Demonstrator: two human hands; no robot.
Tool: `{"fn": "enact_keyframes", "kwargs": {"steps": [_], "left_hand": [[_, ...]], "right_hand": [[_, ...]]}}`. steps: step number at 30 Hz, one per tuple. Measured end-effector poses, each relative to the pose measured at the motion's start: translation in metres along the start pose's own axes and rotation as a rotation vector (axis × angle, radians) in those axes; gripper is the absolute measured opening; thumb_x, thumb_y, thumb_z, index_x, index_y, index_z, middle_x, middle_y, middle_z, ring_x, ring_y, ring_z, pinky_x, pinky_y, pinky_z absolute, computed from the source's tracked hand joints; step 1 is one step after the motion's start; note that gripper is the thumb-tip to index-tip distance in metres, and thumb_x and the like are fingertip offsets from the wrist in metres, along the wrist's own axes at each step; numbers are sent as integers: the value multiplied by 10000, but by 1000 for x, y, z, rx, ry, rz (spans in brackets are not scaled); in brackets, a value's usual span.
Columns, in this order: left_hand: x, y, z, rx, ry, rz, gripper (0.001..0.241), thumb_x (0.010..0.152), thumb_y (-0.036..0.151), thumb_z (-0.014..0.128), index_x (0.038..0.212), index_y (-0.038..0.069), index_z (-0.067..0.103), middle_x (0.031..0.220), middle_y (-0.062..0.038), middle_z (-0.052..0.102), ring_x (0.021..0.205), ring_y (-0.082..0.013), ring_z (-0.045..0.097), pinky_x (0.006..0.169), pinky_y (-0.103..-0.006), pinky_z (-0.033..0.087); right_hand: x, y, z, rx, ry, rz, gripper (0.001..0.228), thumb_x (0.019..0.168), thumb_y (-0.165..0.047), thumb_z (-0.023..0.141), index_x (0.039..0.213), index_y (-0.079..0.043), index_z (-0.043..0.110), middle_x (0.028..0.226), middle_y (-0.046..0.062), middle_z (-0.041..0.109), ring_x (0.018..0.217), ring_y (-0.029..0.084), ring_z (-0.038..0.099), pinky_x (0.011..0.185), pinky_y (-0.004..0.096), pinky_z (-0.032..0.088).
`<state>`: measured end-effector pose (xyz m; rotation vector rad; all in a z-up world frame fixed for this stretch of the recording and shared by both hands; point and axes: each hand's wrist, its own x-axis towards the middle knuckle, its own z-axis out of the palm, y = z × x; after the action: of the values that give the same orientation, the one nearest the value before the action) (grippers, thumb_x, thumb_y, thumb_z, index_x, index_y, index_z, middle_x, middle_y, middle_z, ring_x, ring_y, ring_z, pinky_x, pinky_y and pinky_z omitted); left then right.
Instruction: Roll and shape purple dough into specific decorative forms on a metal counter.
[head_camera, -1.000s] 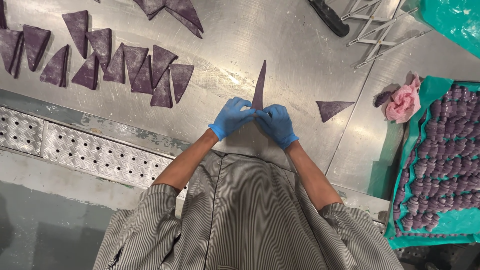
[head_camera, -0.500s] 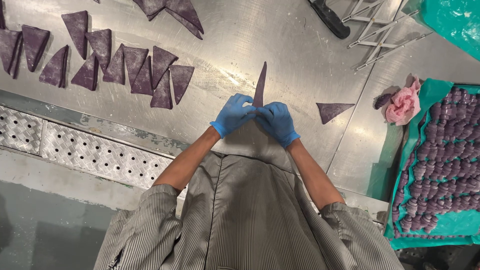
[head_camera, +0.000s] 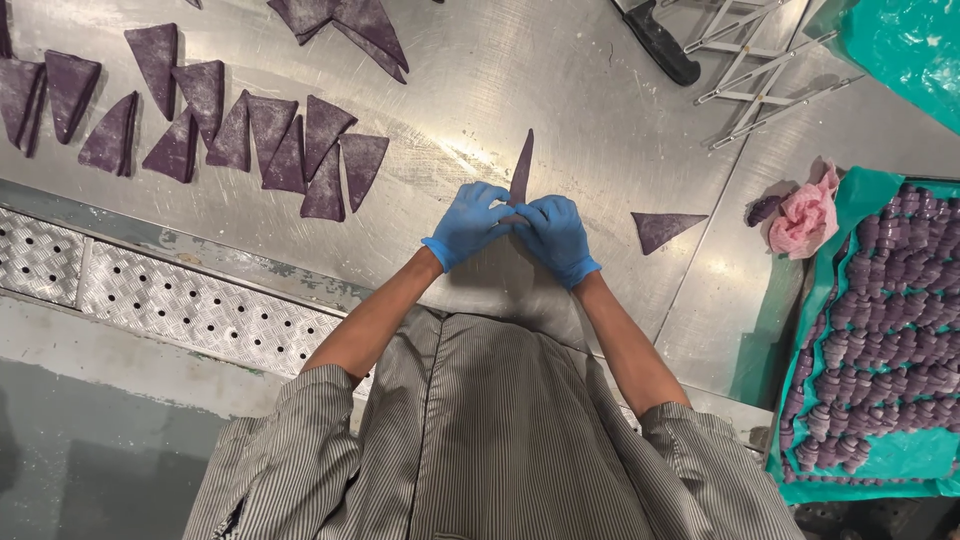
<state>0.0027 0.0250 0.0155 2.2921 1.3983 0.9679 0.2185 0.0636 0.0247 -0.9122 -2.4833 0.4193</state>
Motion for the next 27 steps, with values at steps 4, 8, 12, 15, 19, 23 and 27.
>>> {"fn": "enact_keyframes", "kwargs": {"steps": [4, 8, 12, 15, 19, 23, 27], "left_hand": [[7, 1, -5, -7, 3, -11, 282, 848, 279, 810, 1065, 139, 695, 1119, -45, 617, 1062, -260, 598, 949, -426, 474], [7, -2, 0, -16, -11, -22, 240, 894, 278, 804, 1048, 146, 675, 1132, -40, 616, 1082, -247, 603, 977, -414, 471], [20, 3, -11, -3, -14, -12, 348, 865, 301, 794, 1140, 144, 650, 1141, -52, 617, 1083, -255, 603, 971, -417, 467], [25, 5, -5, 26, -89, 24, 537, 822, 264, 770, 1309, 92, 625, 1122, -63, 628, 1051, -260, 603, 948, -417, 470], [25, -2, 23, 67, -145, 8, 536, 911, 230, 752, 1400, 68, 602, 1067, -73, 642, 1012, -251, 605, 945, -406, 475], [23, 3, 33, -335, -13, -257, 395, 965, 196, 740, 1325, 76, 628, 1073, -72, 706, 965, -203, 644, 912, -364, 499], [-10, -19, 87, -1300, 101, -792, 344, 1019, 140, 723, 1270, -78, 634, 1122, -110, 712, 947, -134, 634, 824, -279, 513]], "right_hand": [[0, 6, 2, 17, 1, -20, 308, 891, -239, 755, 1158, -116, 661, 1002, 75, 630, 951, 276, 610, 876, 422, 465], [5, 6, -4, 17, -27, -5, 291, 902, -222, 769, 1157, -128, 667, 1006, 64, 633, 953, 267, 611, 884, 421, 462], [9, 11, -6, 33, -2, -23, 319, 861, -212, 771, 1140, -98, 665, 1013, 82, 631, 954, 279, 604, 878, 428, 461], [5, 19, 7, -20, 0, 3, 272, 891, -209, 785, 1111, -106, 662, 1020, 83, 628, 980, 282, 604, 900, 429, 465], [9, 2, -6, -27, 74, 95, 315, 895, -212, 800, 1143, -88, 649, 1056, 107, 627, 1039, 307, 598, 940, 443, 466], [0, -12, -9, 181, 223, 265, 523, 898, -165, 758, 1347, -14, 536, 1217, 155, 597, 1179, 320, 563, 1035, 425, 459], [-9, -7, 7, 799, 203, 446, 683, 980, -111, 644, 1566, 0, 313, 1363, 98, 532, 1303, 217, 531, 1122, 344, 434]]}}
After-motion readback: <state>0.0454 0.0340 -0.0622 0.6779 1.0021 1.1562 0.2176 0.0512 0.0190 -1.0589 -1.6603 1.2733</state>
